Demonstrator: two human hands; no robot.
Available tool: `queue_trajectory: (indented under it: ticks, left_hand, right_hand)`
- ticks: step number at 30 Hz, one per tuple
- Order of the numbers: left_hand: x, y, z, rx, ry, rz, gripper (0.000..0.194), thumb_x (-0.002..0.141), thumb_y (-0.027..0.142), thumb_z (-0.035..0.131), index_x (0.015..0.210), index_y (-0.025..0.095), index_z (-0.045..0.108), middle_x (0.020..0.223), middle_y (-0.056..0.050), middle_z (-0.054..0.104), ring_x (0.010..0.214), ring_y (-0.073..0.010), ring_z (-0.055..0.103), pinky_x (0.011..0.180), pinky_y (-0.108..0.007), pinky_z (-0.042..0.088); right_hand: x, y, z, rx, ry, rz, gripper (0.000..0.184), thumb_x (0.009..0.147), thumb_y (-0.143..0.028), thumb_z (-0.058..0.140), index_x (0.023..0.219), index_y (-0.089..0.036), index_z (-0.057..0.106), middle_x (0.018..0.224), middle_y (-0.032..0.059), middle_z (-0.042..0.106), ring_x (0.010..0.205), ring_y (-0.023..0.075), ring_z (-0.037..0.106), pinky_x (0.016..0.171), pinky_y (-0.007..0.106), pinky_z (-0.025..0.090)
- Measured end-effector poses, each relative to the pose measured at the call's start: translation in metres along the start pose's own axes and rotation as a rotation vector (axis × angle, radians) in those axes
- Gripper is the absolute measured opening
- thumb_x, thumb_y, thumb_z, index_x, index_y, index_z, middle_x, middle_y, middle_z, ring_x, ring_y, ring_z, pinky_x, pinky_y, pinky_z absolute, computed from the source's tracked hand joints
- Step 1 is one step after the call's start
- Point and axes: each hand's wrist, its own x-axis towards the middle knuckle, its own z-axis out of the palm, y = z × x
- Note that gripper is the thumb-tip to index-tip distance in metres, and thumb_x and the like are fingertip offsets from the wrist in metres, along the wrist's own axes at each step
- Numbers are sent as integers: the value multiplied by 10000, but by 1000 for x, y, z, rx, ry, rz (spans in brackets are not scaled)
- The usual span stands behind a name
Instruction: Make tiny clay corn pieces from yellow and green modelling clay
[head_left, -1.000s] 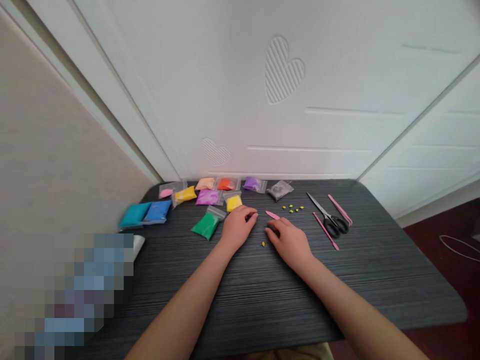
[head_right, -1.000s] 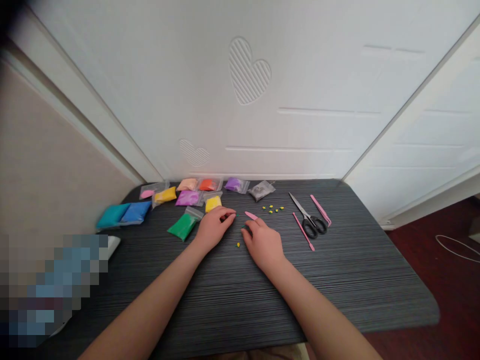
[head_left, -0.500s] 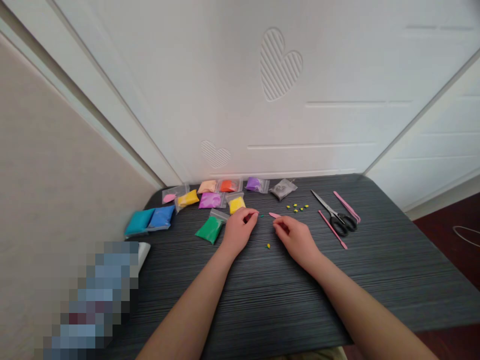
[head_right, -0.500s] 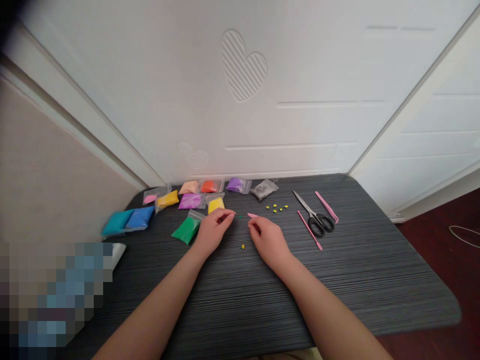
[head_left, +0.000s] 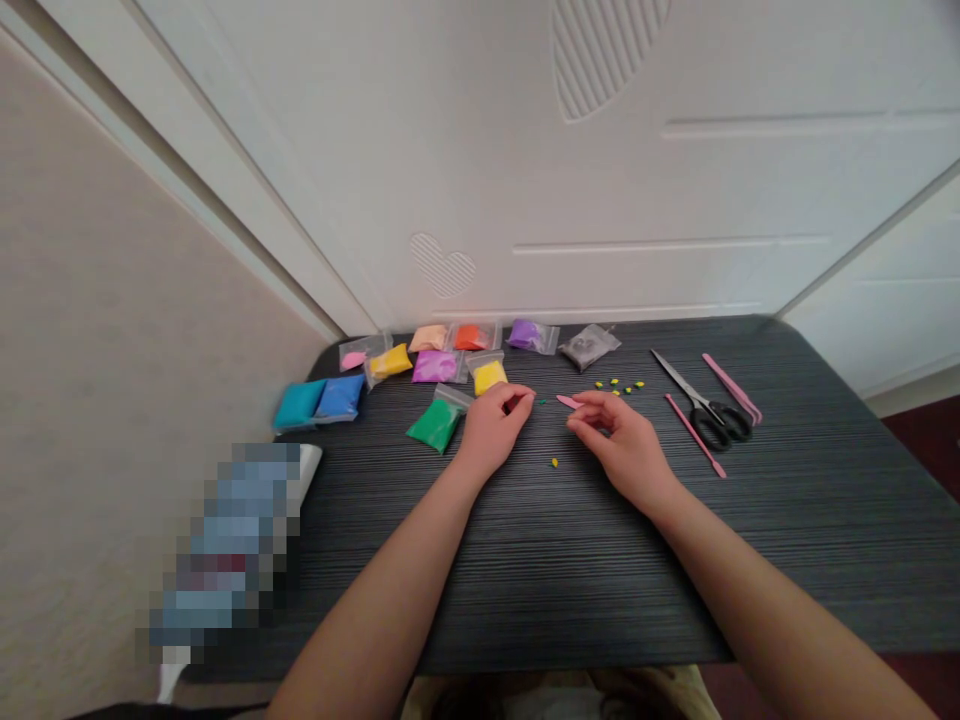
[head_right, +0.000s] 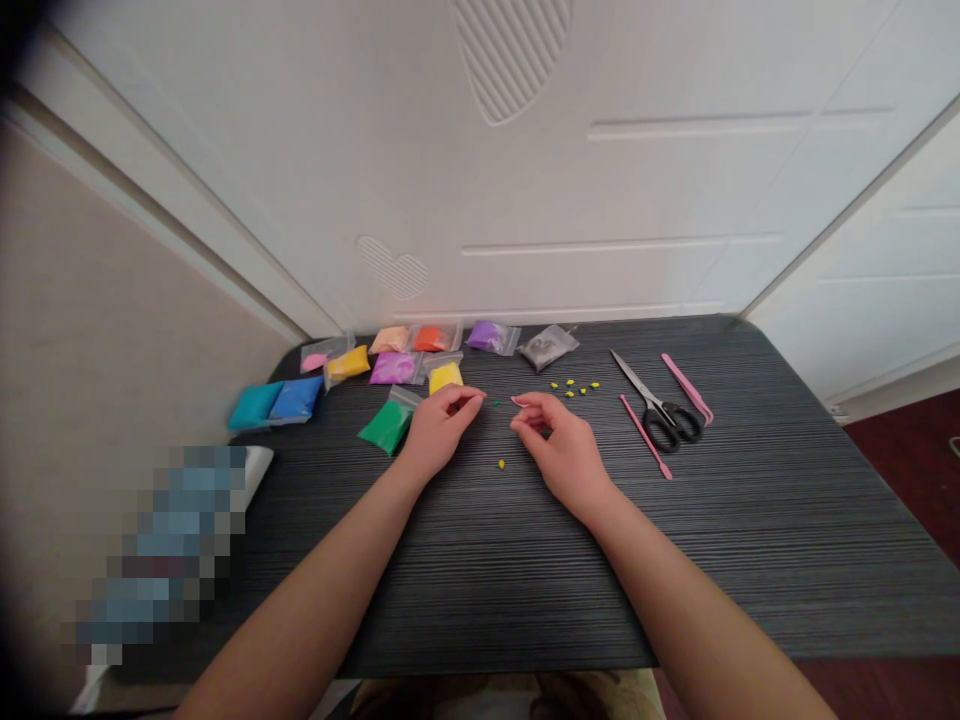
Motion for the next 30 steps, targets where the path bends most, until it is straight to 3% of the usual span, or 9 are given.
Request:
queue_trajectory:
  ticks: [7, 13, 21, 30]
  left_hand:
    - [1, -2, 2, -7, 15, -4, 208, 808, 318, 457, 840, 191, 618, 850, -19, 631, 768, -141, 558, 697, -256, 431]
    - [2, -2, 1, -3, 12, -5, 207, 805, 321, 462, 841, 189, 618, 852, -21, 630, 755, -139, 554, 689, -257, 431]
    - [1, -2, 2, -3, 11, -18, 209, 802, 320, 467, 842, 184, 621, 853, -26, 633, 754, -140, 557, 681, -256, 432]
    - [1, -3, 1, 6, 5, -14, 213, 805, 332, 462, 842, 194, 621, 830, -16, 632, 731, -138, 553, 675, -258, 425]
  right_hand:
    - [2, 3, -2, -38, 27, -23, 238, 748, -249, 556, 983, -231, 521, 710, -20, 548, 667, 116, 531, 705, 276, 439]
    - [4, 6, -2, 134, 2, 6, 270, 746, -236, 559, 1007, -230, 491, 800, 0, 585, 770, 129, 569, 784, 305, 444]
    - [6, 4, -3, 322, -10, 82, 285, 731, -268, 586, 993, -216, 487, 794, 3, 597, 771, 121, 571, 769, 297, 447]
    - [7, 4, -6, 284, 27, 103, 230, 716, -306, 600, 921, -213, 552, 794, 4, 586, 727, 113, 560, 717, 273, 455]
